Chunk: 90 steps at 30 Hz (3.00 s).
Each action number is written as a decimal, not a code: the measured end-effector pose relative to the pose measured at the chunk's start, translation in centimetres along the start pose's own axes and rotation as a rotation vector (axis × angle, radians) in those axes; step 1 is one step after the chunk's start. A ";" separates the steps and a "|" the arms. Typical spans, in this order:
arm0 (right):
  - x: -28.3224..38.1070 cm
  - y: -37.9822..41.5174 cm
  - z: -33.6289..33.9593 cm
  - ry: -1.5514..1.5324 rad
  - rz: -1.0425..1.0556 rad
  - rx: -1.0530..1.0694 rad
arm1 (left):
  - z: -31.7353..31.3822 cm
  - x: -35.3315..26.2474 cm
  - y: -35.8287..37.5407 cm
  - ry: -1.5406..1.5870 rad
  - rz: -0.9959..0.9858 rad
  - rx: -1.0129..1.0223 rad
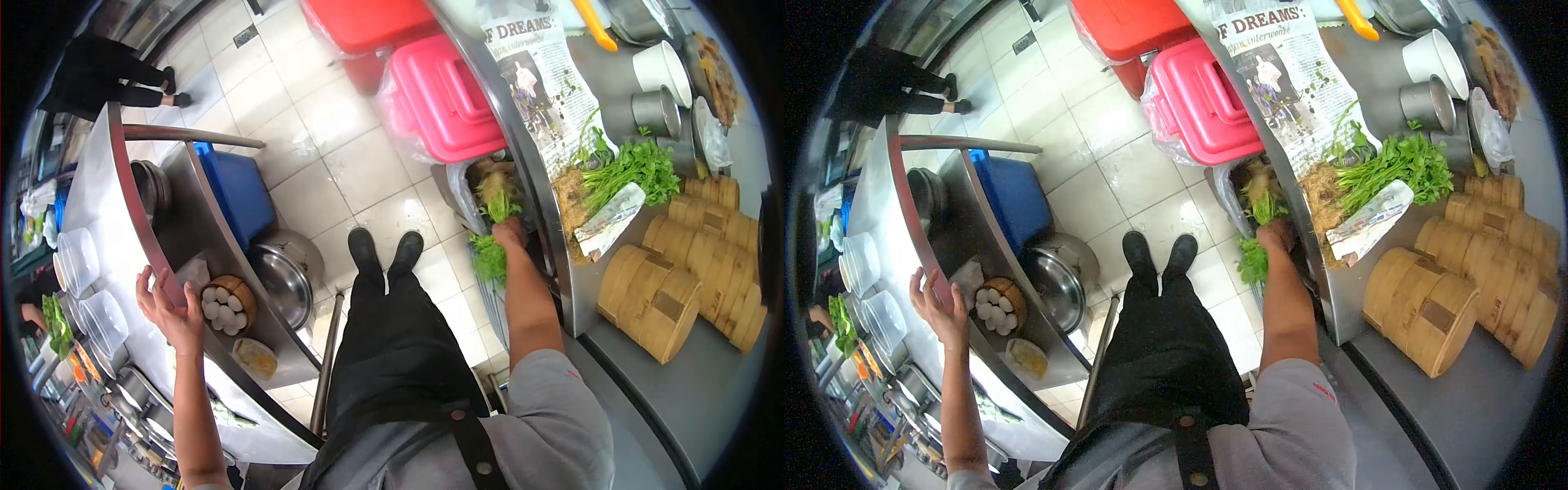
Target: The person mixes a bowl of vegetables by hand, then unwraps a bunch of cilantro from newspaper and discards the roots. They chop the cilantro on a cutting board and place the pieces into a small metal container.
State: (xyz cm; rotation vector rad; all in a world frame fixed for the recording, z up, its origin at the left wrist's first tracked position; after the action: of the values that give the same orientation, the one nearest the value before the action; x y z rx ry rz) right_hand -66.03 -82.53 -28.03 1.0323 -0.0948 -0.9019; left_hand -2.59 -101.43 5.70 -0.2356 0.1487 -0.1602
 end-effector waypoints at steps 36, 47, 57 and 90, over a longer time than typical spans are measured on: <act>3.8 36.6 18.0 -1.089 1.308 0.154 | 8.0 -20.8 -3.9 0.917 -0.028 -0.027; 7.5 47.3 24.2 0.144 1.355 -0.667 | 11.4 -34.9 -6.5 0.639 -0.497 1.099; 12.5 43.4 18.7 0.461 1.433 -0.562 | -1.4 -30.4 -0.1 0.933 -0.093 1.272; -2.4 23.3 -8.7 -1.267 0.404 -0.080 | -24.0 -37.6 7.3 0.972 0.269 1.415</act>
State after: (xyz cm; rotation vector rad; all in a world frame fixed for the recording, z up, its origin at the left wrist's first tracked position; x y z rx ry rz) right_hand -49.58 -70.15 -13.93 0.2091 -1.2634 -1.0429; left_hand -42.23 -93.11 -14.38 1.3004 0.9709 -0.0689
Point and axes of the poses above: each hand's wrist, its own y-axis away from the middle knuckle, its own z-axis out of the back of the hand, x = y × z, the point moved 7 cm from there along -y, towards the middle knuckle, and after that the axes turned 7 degrees about y, right-handed, at the moved point
